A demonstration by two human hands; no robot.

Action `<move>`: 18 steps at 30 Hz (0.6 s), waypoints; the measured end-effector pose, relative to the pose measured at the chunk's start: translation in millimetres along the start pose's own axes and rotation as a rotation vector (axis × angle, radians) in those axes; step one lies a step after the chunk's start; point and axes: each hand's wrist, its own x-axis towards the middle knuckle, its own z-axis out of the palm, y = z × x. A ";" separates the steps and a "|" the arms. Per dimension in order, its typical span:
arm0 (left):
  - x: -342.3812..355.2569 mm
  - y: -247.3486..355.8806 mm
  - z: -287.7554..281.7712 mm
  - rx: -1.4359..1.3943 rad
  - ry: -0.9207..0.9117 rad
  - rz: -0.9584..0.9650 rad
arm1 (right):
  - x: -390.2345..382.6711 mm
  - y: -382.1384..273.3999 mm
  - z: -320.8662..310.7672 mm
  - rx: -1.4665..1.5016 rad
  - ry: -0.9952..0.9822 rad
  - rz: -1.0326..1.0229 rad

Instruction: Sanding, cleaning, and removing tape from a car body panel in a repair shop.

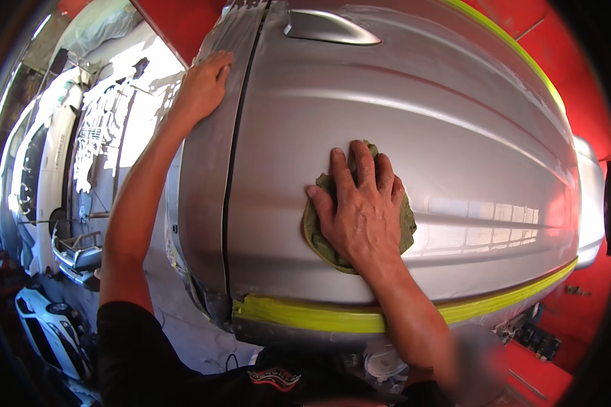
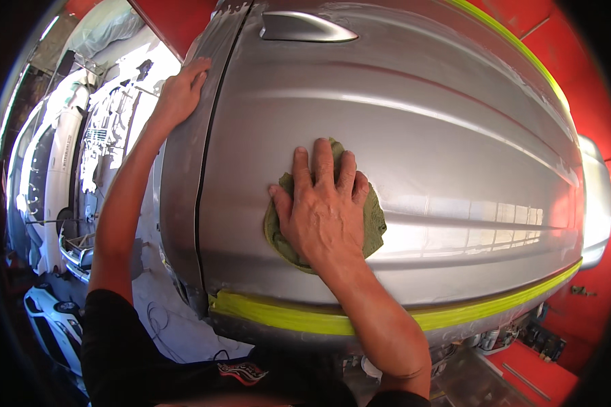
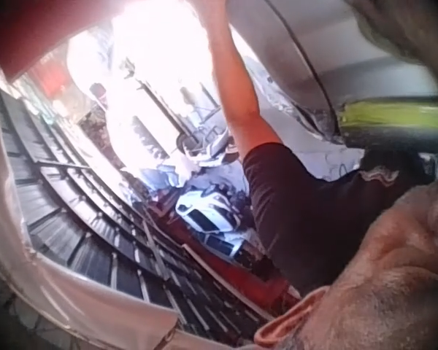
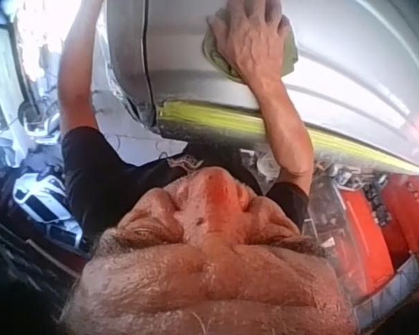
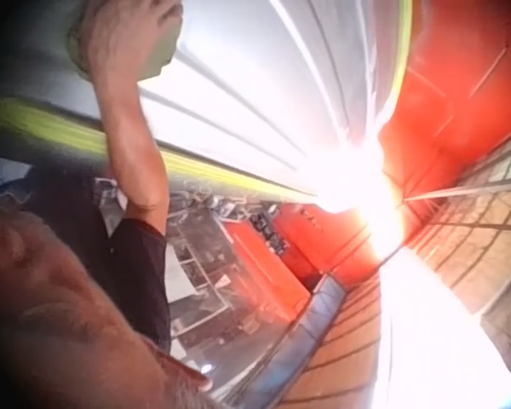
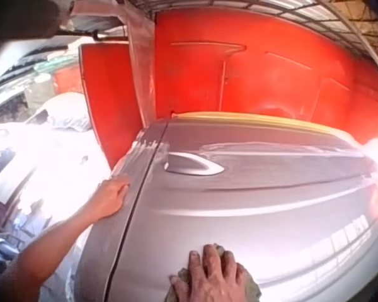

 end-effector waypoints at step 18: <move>2.2 -17.9 -7.3 -0.064 -0.142 0.075 | 3.6 -1.6 2.3 -0.024 0.035 -0.004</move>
